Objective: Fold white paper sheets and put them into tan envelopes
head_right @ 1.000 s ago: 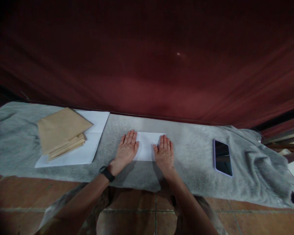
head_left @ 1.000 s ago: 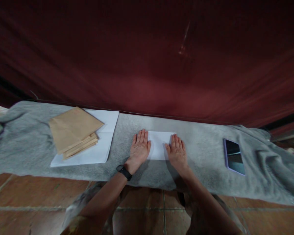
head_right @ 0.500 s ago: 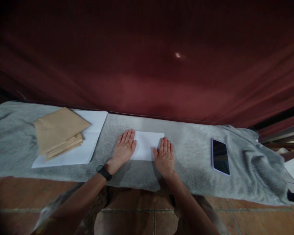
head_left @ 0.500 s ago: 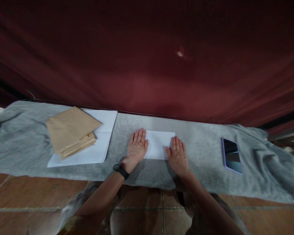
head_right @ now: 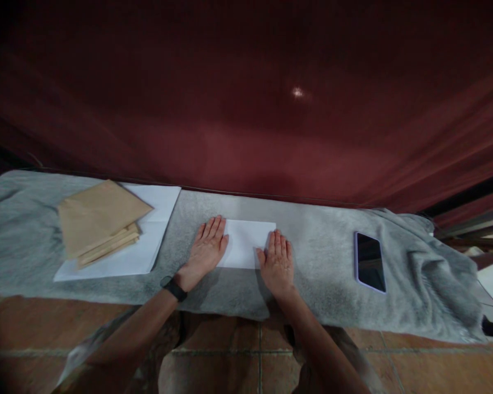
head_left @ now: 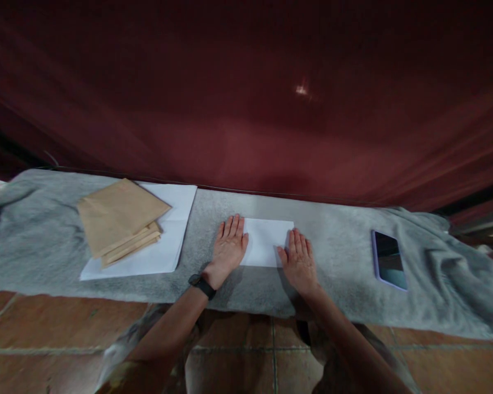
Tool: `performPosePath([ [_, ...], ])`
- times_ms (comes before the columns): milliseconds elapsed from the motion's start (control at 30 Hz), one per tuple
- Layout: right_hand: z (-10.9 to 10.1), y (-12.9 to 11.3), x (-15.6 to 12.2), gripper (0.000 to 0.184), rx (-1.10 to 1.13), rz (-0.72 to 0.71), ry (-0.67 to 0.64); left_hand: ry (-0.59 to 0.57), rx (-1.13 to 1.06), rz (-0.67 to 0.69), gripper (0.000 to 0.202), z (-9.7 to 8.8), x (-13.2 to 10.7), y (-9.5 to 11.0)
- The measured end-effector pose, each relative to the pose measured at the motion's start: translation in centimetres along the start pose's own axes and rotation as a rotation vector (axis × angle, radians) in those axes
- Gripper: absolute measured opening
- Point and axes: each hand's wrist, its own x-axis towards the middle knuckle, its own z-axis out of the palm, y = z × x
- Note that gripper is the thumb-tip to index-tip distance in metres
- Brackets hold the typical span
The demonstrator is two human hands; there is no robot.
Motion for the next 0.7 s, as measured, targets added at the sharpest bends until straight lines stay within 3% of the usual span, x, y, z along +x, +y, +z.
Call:
performPosePath([
  [200,-0.2,0.2,-0.1,0.066,0.018,0.004,0.001,0.064,-0.006,0.003,0.058,-0.3,0.1,0.2],
  [333,-0.6,-0.5,0.1,0.063,0.038,-0.037,0.0,0.113,-0.058,0.093,0.058,-0.4,-1.1,1.8],
  [533,-1.2,-2.8,0.3,0.057,0.158,-0.168,-0.115,0.068,-0.14,0.258,0.057,0.3,-3.7,4.6],
  [700,-1.1,-3.4,-0.2,0.056,0.156,-0.22,-0.164,0.051,-0.149,0.268,0.058,0.7,-4.2,4.5],
])
